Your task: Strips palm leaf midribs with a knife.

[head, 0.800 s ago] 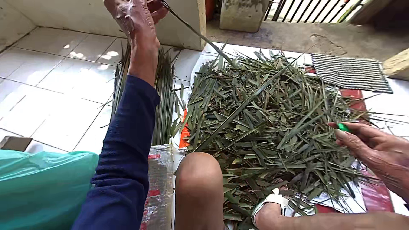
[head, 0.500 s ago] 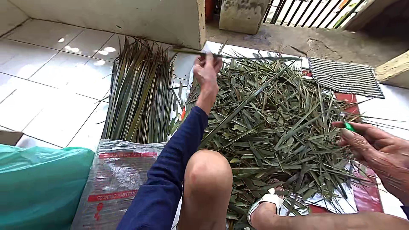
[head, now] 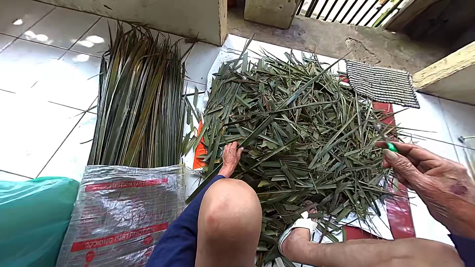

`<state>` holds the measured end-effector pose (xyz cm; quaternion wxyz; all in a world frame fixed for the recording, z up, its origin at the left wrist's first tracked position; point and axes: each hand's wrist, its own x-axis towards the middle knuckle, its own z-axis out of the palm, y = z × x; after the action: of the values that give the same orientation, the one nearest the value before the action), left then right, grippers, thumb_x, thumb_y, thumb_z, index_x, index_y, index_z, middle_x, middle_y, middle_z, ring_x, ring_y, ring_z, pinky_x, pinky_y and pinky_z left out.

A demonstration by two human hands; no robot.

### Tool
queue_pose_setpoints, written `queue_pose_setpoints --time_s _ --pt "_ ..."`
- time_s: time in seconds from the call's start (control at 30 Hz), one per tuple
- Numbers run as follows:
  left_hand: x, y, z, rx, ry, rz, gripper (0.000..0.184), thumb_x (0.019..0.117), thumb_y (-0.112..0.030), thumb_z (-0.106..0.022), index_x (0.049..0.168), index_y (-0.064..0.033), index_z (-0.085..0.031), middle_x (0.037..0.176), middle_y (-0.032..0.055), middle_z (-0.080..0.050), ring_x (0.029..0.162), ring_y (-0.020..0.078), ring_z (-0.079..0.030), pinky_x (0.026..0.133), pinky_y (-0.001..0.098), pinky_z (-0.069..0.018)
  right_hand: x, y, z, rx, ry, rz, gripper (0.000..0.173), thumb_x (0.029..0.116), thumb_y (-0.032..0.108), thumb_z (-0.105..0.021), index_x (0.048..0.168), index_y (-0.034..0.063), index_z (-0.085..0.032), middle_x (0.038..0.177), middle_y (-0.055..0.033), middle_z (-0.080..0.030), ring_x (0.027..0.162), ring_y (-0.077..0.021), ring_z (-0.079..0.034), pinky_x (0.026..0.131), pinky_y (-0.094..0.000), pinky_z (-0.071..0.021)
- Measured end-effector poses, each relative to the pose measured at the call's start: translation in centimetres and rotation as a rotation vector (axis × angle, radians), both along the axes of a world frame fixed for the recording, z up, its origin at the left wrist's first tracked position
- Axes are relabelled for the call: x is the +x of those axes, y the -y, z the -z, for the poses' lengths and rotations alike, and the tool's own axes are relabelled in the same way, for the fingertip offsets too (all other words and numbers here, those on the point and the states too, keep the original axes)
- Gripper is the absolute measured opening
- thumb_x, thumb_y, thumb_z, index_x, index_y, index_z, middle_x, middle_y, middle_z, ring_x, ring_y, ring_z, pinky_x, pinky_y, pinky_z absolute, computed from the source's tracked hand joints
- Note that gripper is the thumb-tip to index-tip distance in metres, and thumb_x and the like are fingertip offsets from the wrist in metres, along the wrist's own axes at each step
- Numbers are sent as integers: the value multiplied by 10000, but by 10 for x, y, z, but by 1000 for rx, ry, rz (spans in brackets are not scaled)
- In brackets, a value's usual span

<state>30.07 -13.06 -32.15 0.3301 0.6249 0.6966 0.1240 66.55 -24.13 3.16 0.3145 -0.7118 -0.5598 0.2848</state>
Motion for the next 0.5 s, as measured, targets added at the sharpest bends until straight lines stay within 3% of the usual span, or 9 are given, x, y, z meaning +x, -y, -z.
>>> queue_pose_setpoints --time_s 0.07,0.2,0.27,0.37,0.5 --pt "1 -4 -1 -14 -8 23 343 1017 -340 -626 1253 -102 -700 1226 178 -681 1218 378 -609 1007 562 -497 22 -3 20 22 26 -61 378 1008 415 -609 1270 155 -691 819 37 -669 559 -35 -529 499 -183 -427" --pt "-16 -5 -34 12 -69 9 295 1041 -272 -578 1242 -103 -711 1215 159 -711 1181 353 -657 1000 576 -506 14 -10 23 19 21 -106 388 1000 453 -616 1263 180 -699 850 43 -691 614 -43 -567 554 -201 -460" --pt "-37 -1 -53 215 -80 0 268 1042 -226 -576 1211 -81 -726 1124 180 -736 1057 376 -710 902 606 -551 12 -13 26 32 5 -130 379 995 445 -629 1253 177 -703 876 35 -707 665 -50 -609 593 -210 -498" --pt "-69 8 -100 573 -100 -2 275 1031 -178 -552 1183 -35 -731 1084 198 -722 942 351 -732 804 539 -600 5 -19 32 33 15 -158 376 989 456 -629 1234 182 -707 871 38 -713 687 -57 -632 617 -236 -518" --pt "-86 18 -166 879 -17 12 274 1031 -109 -549 1193 31 -721 1090 194 -745 975 303 -745 874 448 -606 -7 -30 36 24 18 -228 371 1001 451 -623 1217 164 -714 918 16 -728 772 -84 -674 717 -296 -567"
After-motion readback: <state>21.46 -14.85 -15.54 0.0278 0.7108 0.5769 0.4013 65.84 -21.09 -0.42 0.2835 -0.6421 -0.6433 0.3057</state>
